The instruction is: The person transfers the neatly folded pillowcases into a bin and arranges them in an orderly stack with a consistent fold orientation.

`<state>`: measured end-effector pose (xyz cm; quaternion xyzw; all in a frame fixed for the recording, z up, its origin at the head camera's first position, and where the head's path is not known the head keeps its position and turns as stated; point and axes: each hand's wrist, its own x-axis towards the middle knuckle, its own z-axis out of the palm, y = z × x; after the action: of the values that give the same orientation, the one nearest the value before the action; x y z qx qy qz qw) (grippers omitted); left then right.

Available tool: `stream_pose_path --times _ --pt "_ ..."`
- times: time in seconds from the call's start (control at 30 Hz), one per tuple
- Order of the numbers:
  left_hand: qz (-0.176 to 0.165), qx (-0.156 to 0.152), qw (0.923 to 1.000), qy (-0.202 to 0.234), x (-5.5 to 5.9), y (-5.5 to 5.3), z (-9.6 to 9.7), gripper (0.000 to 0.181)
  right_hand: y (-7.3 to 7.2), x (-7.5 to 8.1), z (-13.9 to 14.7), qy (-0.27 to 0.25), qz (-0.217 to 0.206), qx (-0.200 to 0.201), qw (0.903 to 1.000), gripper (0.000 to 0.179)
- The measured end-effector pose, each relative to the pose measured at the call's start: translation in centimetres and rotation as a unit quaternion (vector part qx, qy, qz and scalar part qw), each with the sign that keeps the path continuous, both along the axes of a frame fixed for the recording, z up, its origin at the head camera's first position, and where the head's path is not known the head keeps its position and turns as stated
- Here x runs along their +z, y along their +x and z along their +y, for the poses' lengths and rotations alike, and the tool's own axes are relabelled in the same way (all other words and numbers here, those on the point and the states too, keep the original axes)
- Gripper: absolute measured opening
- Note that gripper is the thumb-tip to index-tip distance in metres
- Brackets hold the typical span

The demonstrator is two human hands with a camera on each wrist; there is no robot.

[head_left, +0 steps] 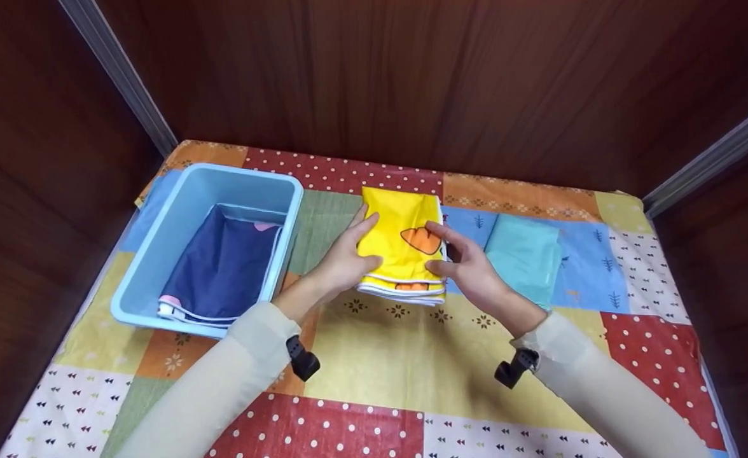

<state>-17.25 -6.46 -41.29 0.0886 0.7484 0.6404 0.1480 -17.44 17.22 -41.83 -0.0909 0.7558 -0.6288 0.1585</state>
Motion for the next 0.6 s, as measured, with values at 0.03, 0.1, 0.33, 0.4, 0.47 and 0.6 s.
stream_pose_path --times 0.03,0.1,0.33,0.4,0.47,0.6 --pt "-0.001 0.001 1.0 0.0 0.1 0.1 0.0 0.075 0.2 0.1 0.0 0.0 0.003 0.0 1.0 0.068" --pt "0.0 0.0 1.0 0.004 0.2 0.4 0.0 0.075 0.5 0.2 0.0 -0.003 0.007 0.001 1.0 0.067" --pt "0.006 0.001 0.9999 0.016 0.5 1.1 0.1 0.077 1.5 0.7 0.4 0.001 0.01 0.005 0.9999 0.067" --pt "0.007 0.002 0.9998 0.02 0.5 1.3 0.0 0.077 1.7 0.7 0.4 -0.001 0.013 0.006 0.9999 0.067" --pt "0.008 0.002 0.9996 0.028 0.5 1.5 -0.1 0.078 1.9 0.7 0.4 -0.008 0.018 0.004 0.9998 0.068" --pt "0.016 0.0 0.9986 0.051 0.3 1.6 -0.3 0.078 2.1 0.7 0.1 -0.032 0.023 -0.002 0.9992 0.069"
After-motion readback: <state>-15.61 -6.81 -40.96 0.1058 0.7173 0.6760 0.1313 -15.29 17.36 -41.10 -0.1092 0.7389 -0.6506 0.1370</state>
